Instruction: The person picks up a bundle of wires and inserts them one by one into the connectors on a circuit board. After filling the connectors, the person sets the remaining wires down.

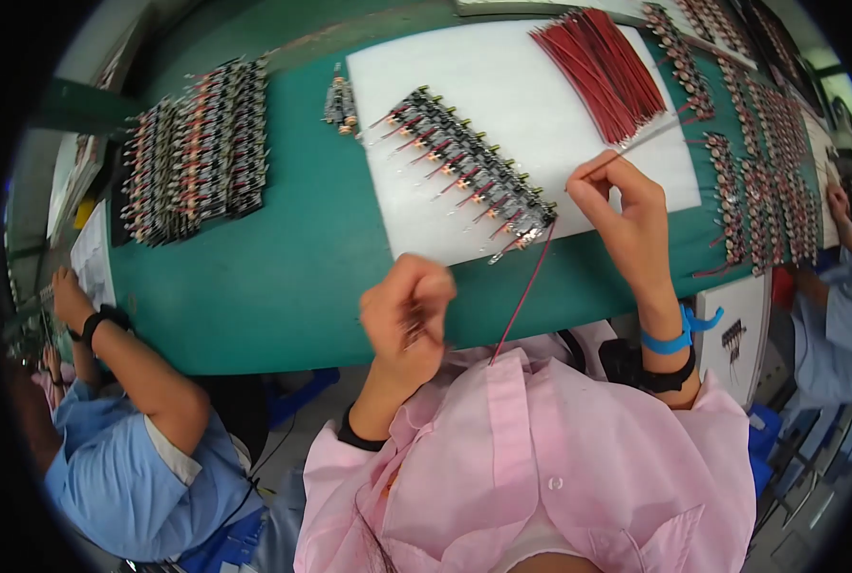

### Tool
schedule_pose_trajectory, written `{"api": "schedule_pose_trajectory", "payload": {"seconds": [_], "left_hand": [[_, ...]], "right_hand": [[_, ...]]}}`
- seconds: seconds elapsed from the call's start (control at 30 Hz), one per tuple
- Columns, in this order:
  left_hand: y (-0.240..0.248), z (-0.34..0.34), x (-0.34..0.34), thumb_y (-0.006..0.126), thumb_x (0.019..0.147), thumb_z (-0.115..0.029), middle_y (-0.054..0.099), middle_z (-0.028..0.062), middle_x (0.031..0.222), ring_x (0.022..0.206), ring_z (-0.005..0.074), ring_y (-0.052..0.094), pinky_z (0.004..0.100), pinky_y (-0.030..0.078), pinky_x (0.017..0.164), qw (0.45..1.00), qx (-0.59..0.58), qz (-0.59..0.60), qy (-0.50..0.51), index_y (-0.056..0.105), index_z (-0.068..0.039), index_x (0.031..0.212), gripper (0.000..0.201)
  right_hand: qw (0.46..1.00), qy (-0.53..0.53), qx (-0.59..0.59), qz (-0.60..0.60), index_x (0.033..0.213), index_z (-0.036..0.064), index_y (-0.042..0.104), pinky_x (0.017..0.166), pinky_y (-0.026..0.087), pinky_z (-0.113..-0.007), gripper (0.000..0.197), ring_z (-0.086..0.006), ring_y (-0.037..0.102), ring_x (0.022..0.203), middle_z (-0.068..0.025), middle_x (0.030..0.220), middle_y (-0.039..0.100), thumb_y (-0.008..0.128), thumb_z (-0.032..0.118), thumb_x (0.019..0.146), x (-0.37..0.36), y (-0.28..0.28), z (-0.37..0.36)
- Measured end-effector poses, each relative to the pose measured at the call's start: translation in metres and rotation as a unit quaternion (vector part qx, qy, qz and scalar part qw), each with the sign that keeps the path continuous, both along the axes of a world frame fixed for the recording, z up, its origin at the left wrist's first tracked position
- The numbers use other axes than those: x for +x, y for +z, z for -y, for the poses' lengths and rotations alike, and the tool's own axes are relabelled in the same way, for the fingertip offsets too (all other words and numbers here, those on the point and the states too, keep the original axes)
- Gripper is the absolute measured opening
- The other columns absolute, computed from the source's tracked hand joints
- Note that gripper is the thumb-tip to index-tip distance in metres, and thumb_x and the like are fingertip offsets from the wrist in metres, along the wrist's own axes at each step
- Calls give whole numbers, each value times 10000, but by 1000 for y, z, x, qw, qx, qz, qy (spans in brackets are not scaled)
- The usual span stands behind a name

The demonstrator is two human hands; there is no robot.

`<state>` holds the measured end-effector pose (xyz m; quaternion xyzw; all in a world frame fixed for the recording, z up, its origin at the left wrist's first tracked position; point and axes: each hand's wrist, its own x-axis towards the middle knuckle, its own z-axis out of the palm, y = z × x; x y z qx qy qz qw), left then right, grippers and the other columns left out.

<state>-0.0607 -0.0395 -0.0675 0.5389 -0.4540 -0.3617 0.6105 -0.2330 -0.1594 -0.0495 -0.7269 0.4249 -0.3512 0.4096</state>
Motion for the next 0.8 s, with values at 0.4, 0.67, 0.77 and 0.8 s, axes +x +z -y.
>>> {"api": "schedule_pose_trajectory", "payload": {"seconds": [0.4,0.67,0.77,0.8], "left_hand": [[2,-8,0,433,849,-332,390,-28,593,529,38,322,176,264,489,994,56,90,23,487,11,811,349],[-5,-6,1,439,842,-356,375,-39,591,539,35,329,177,270,497,997,37,61,11,482,9,861,368],[-3,-5,1,435,844,-356,374,-39,590,537,35,326,176,269,496,997,39,64,11,484,9,859,369],[-3,-5,1,432,844,-356,374,-39,590,536,34,325,176,269,495,997,39,65,11,485,10,858,370]], "right_hand": [[998,-13,-12,-60,665,-11,537,519,323,-191,48,-64,409,572,-6,631,476,573,18,676,4,-10,-2],[997,-15,-26,-72,644,-7,515,492,348,-237,72,-124,434,534,-40,597,472,577,29,653,7,-11,-3],[996,-21,-45,-79,630,-6,501,488,358,-260,85,-156,440,516,-57,582,469,576,33,646,8,-13,-2],[995,-25,-54,-82,624,-6,497,489,357,-261,90,-158,438,514,-58,580,469,576,33,646,8,-14,-3]]}}
